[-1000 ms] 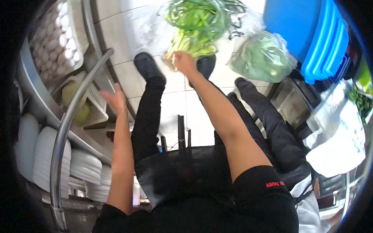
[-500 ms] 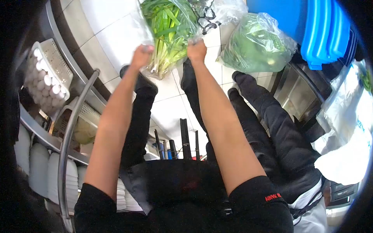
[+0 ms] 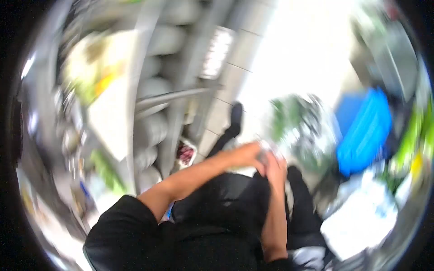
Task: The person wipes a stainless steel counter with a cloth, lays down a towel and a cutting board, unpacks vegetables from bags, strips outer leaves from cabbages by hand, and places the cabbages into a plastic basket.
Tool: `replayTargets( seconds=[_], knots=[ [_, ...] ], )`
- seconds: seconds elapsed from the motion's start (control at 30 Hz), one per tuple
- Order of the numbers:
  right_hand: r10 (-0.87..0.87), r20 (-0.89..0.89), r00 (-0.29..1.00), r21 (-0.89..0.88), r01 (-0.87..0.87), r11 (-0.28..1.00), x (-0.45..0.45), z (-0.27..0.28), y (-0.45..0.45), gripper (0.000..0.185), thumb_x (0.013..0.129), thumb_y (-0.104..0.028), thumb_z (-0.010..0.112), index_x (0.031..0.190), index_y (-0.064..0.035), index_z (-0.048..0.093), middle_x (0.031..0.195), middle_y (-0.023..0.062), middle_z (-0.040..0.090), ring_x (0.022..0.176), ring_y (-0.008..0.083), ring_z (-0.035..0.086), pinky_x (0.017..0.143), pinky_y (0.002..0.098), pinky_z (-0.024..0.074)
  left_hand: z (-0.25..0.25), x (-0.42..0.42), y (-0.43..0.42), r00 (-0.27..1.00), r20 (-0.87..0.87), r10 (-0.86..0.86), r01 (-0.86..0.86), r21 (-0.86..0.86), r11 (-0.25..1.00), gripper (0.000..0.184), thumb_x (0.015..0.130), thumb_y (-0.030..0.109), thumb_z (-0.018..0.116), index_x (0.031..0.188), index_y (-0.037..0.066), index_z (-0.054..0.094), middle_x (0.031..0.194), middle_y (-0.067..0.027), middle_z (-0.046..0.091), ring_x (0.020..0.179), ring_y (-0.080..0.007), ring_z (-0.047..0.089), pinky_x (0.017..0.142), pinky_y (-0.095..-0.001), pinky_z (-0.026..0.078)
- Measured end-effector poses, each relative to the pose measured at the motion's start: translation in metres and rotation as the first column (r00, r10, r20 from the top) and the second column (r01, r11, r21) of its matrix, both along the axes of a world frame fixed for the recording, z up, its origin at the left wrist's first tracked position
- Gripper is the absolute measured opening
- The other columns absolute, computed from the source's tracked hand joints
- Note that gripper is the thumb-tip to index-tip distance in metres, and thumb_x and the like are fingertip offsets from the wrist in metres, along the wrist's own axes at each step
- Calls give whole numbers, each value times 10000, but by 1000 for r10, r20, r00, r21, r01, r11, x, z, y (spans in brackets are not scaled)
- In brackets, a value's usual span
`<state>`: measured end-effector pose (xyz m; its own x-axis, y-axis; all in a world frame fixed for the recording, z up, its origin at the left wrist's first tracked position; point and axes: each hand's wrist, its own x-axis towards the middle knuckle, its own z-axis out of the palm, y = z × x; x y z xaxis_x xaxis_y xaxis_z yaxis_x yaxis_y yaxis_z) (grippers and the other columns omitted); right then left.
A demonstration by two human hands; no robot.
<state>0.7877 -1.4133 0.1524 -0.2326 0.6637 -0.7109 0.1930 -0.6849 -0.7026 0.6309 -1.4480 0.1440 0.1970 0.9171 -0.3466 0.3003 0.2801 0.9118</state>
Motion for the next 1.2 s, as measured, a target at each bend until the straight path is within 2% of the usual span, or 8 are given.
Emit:
replayTargets(
  seconds=[0.27, 0.33, 0.53, 0.6, 0.67, 0.73, 1.07, 1.2],
  knots=[
    [797, 49, 602, 501, -705, 502, -33, 290, 5, 343, 851, -172, 650, 1107, 37, 560, 1071, 140, 612, 987, 206, 580, 878, 317, 432, 284, -29, -71, 880, -307, 364, -351, 96, 931, 169, 709, 102, 637, 806, -29, 590, 759, -224, 603, 781, -405, 595, 683, -459, 481],
    [914, 22, 405, 696, -663, 277, -40, 338, 9, 476, 816, -211, 688, 1172, 62, 528, 1174, 170, 561, 1082, 246, 535, 939, 344, 397, 332, -34, -85, 838, -207, 505, -460, 231, 858, 117, 704, 57, 621, 773, -32, 586, 733, -232, 588, 759, -410, 587, 653, -456, 461],
    [825, -42, 564, 996, -46, 82, -77, 367, -74, 714, 733, -187, 704, 1325, 33, 372, 1355, 234, 389, 1256, 337, 403, 1032, 394, 324, 444, -51, -159, 590, 136, 796, -772, 384, 506, 118, 795, 103, 601, 850, 22, 666, 750, -184, 640, 681, -268, 627, 629, -367, 469],
    [718, -133, 683, 969, 243, -51, -106, 361, -94, 808, 729, -176, 703, 1389, 17, 279, 1426, 230, 298, 1308, 325, 339, 1051, 391, 299, 452, -71, -183, 256, 250, 934, -960, 177, 216, 151, 814, 71, 576, 924, 27, 671, 815, -99, 677, 734, -139, 622, 668, -308, 480],
    [631, 16, 776, 949, -210, 235, -132, 354, -112, 752, 849, -220, 607, 1433, -40, 169, 1474, 162, 212, 1319, 315, 300, 1057, 492, 273, 444, -98, -211, 51, 470, 881, -987, 161, -29, 157, 828, 40, 556, 938, 12, 664, 862, -35, 671, 789, -96, 604, 711, -281, 486],
    [736, -401, 545, 468, -569, 676, -177, 322, -133, 682, 909, -348, 527, 1434, -88, 178, 1464, 120, 237, 1317, 303, 302, 1028, 492, 327, 442, -112, -236, -36, 547, 836, -973, 173, -155, 152, 835, 12, 542, 934, -11, 655, 869, -42, 671, 790, -111, 610, 737, -276, 489],
    [520, -848, -105, 266, -932, 247, -388, 288, -326, 660, 873, -360, 457, 1447, -145, 210, 1463, 48, 304, 1293, 222, 360, 1055, 454, 299, 444, -225, -394, -302, 204, 931, -840, 404, -361, 203, 796, 122, 537, 820, -19, 681, 775, -71, 675, 713, -126, 618, 646, -288, 475],
    [952, -282, 122, 356, -908, 222, -443, 206, -376, 594, 836, -296, 479, 1374, -72, 363, 1370, 159, 434, 1229, 284, 446, 1013, 372, 343, 313, -296, -474, -324, -465, 824, -892, 440, -102, 241, 753, 198, 615, 794, -32, 675, 736, -169, 666, 689, -225, 645, 640, -347, 483]
  ],
)
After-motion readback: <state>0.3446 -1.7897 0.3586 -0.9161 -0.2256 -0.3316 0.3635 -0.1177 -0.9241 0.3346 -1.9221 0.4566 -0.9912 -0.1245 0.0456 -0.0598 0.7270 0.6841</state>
